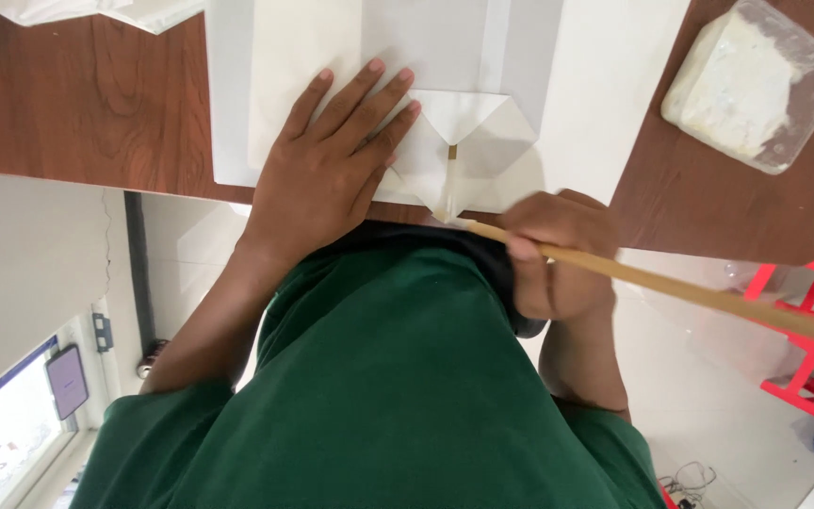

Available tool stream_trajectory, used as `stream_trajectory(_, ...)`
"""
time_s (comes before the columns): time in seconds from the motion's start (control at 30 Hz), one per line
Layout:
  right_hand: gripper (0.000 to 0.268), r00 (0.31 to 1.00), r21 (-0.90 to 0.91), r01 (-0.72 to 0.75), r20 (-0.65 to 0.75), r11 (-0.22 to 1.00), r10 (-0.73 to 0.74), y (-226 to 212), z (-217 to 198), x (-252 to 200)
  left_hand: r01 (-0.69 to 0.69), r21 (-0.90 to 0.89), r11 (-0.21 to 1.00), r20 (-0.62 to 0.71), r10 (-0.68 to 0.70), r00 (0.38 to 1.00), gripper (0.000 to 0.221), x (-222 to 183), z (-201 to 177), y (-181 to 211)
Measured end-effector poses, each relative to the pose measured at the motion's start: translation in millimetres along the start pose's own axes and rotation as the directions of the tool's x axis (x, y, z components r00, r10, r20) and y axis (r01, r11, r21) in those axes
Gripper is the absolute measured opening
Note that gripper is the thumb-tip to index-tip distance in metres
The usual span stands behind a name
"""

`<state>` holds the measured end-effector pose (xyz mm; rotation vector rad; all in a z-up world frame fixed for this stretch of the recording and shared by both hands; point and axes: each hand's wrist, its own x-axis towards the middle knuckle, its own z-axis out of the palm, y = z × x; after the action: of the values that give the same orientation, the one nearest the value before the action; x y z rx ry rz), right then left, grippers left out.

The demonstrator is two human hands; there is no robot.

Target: The person is manually assembling bags by folding paper sheets and applying glue with a brush.

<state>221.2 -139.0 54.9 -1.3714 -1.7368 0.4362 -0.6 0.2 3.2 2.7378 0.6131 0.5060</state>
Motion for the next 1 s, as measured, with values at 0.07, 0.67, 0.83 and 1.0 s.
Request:
stream_trajectory(0.07,0.027,0.998,0.097,-0.006,-0.068,0.995,0.012,3,-2,-9,-0.006,-0.011,1.0,0.014,0.006,1.0,0.04,0,0,0)
stream_trajectory(0.67,0.052,0.978,-0.191,0.117,-0.151,0.975,-0.147,9,15,-38,0.024,-0.023,0.999,0.018,-0.024,1.0,0.039,4,-2,1)
stream_trajectory(0.83,0.026,0.982,-0.059,0.056,-0.177,0.997,-0.065,21,20,-51,0.028,-0.026,0.999,0.016,-0.028,0.999,0.039,3,-2,1)
stream_trajectory(1.0,0.026,0.877,0.299,-0.136,-0.407,0.944,0.255,7,23,-36,0.03,-0.026,0.999,0.014,-0.03,0.999,0.038,6,-3,2)
